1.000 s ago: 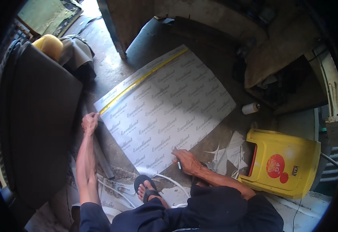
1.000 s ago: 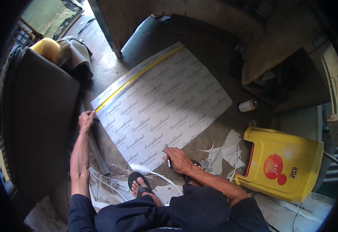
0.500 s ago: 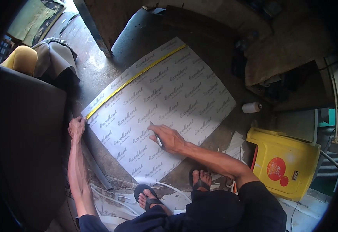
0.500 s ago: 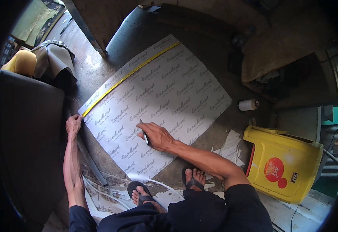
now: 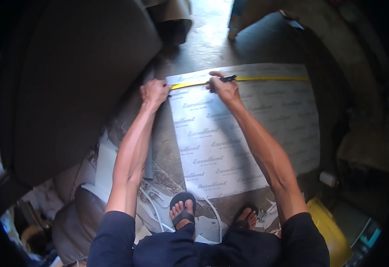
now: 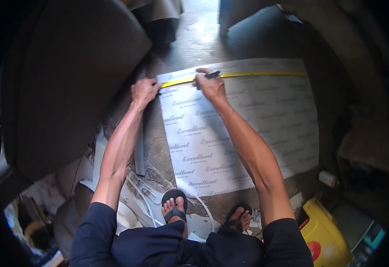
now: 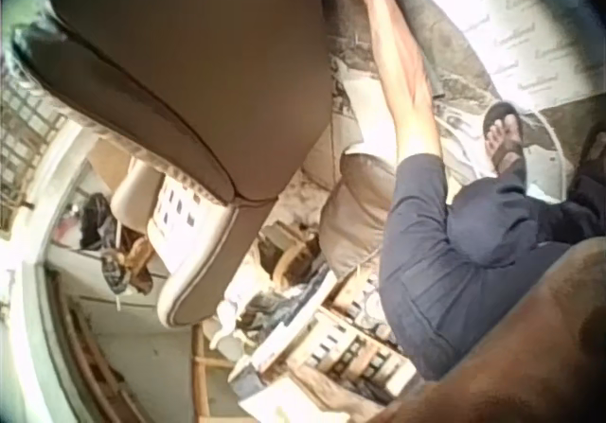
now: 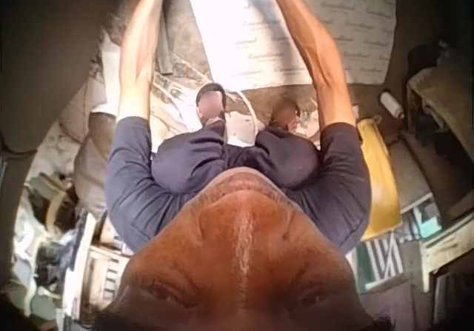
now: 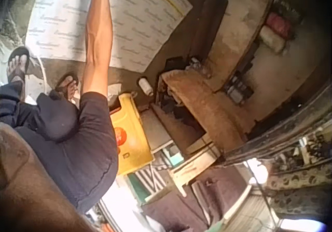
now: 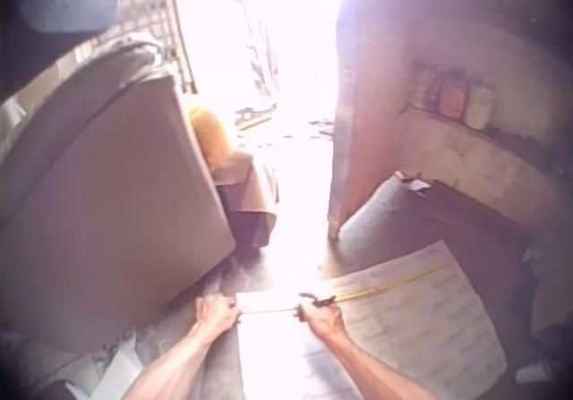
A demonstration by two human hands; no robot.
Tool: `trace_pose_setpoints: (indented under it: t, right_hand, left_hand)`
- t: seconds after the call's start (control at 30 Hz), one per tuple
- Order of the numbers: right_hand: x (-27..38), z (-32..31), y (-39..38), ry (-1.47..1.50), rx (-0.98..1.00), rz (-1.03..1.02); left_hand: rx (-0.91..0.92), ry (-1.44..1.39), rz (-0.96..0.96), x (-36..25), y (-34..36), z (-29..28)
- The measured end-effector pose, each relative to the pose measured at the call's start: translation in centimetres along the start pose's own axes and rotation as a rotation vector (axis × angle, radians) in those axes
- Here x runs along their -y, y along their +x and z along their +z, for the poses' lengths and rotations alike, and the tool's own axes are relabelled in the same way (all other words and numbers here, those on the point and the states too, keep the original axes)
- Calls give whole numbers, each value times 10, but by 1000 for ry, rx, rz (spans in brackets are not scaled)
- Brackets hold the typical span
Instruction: The person handles an upholstery cushion, then uses a yellow tape measure to measure a sheet of fabric on the floor. They use a metal straight edge to mark the fabric with a pen and then cut the fabric with scissors.
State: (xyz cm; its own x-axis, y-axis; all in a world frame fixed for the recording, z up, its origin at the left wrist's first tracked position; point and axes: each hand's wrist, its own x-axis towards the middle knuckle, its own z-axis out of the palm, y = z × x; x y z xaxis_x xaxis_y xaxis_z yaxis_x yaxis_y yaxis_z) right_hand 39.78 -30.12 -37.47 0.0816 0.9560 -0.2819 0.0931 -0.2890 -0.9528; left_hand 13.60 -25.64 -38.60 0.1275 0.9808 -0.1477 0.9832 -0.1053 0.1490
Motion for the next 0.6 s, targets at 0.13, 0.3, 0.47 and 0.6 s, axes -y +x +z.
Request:
trace_pose_setpoints:
  t: [0.13, 0.3, 0.47, 0.6]
  right_hand:
    - [8, 27, 29, -49, 104, -48]
    - [12, 55, 40, -239, 182, -25]
    - [-5, 58, 49, -487, 151, -71]
    - [-11, 67, 51, -526, 169, -55]
  left_hand:
    - [-61, -48, -20, 2, -8, 7]
    - [-119, -89, -10, 2, -16, 12]
    - [-150, -93, 11, -1, -15, 14]
    - [-155, -98, 1, 3, -14, 17]
